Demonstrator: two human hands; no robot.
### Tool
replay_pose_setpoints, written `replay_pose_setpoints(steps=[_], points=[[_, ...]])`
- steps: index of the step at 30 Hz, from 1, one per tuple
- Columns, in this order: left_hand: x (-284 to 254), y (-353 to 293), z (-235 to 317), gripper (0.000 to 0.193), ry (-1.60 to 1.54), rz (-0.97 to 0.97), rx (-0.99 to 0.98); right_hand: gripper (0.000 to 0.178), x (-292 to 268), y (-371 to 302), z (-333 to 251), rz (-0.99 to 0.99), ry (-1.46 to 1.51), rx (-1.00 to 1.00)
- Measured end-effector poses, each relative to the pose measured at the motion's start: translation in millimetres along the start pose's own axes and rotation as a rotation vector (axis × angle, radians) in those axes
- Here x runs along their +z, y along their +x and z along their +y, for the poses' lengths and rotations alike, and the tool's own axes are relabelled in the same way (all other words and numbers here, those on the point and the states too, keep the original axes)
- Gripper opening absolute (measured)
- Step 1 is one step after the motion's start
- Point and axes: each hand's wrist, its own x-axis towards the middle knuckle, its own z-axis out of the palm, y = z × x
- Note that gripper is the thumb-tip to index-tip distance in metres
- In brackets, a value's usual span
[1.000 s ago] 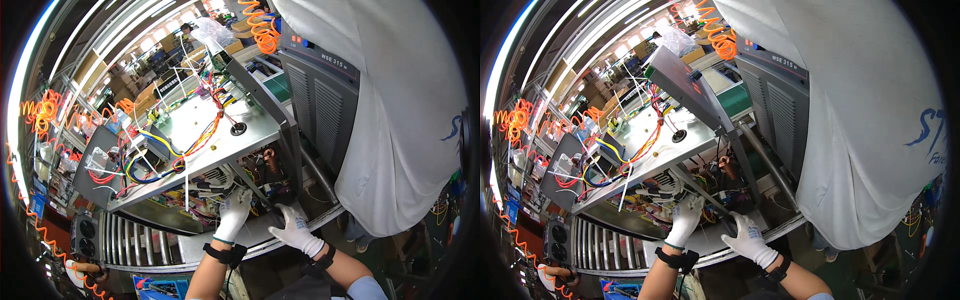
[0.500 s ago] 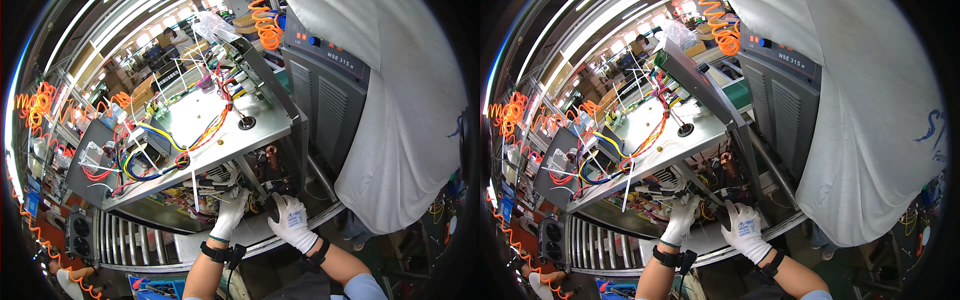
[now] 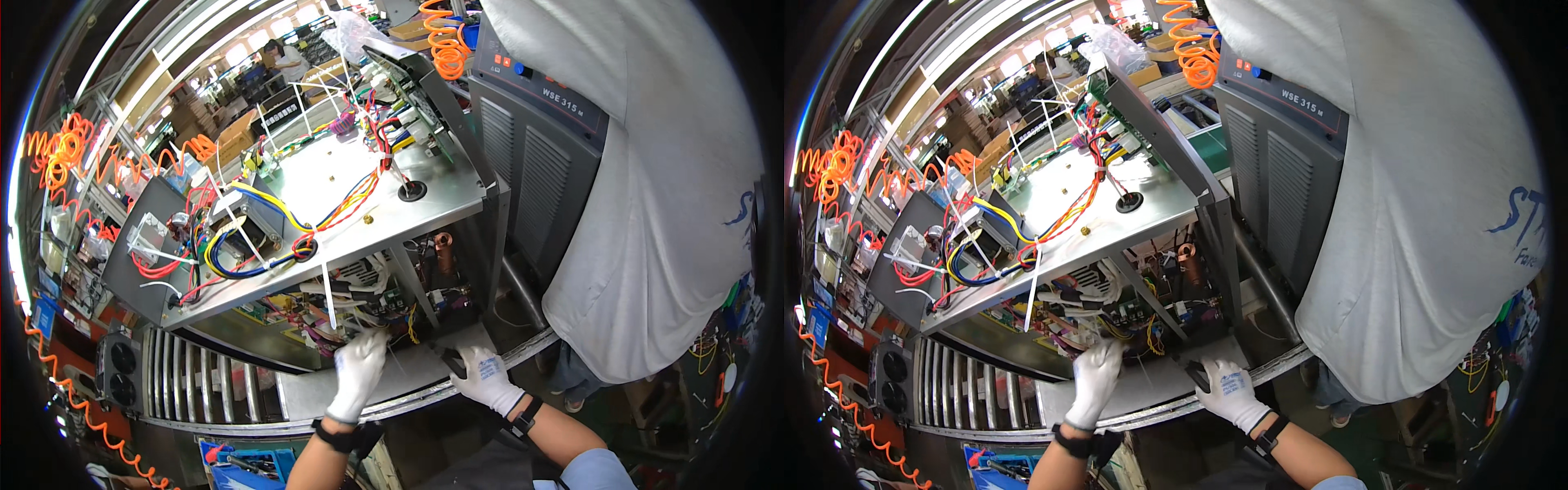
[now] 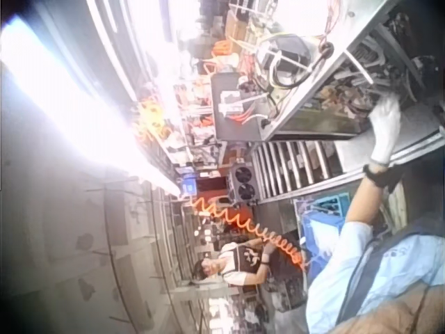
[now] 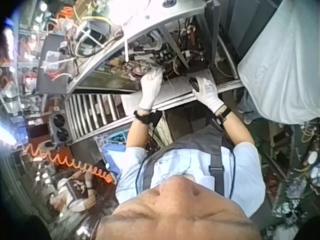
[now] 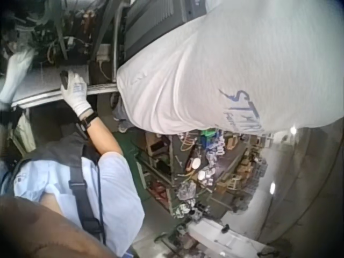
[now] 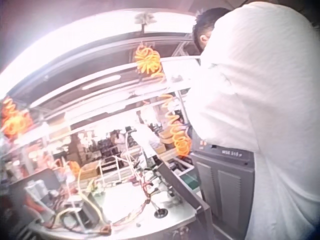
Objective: Assembling the internal components, wiring, and front panel of an industrial power inverter on an assembly line.
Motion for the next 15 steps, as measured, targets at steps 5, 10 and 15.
replay_pose_setpoints(steps=[5, 10, 15], points=[[-93.8, -74.7, -51.6, 0.020, -0.124, 0.237, -0.364, 0.070, 18.5, 12.3, 18.6, -0.114, -0.219, -0.100], [-216.4, -128.2, -89.7, 0.032, -0.104, 0.555, -0.879, 0.037, -38.1, 81.7, -17.6, 0.224, 0.737, -0.056], [-144.1, -100.7, -38.0, 0.016, -0.282, 0.192, -0.818, 0.032, -81.6, 131.4, -38.5, -0.088, 1.043, 0.136]])
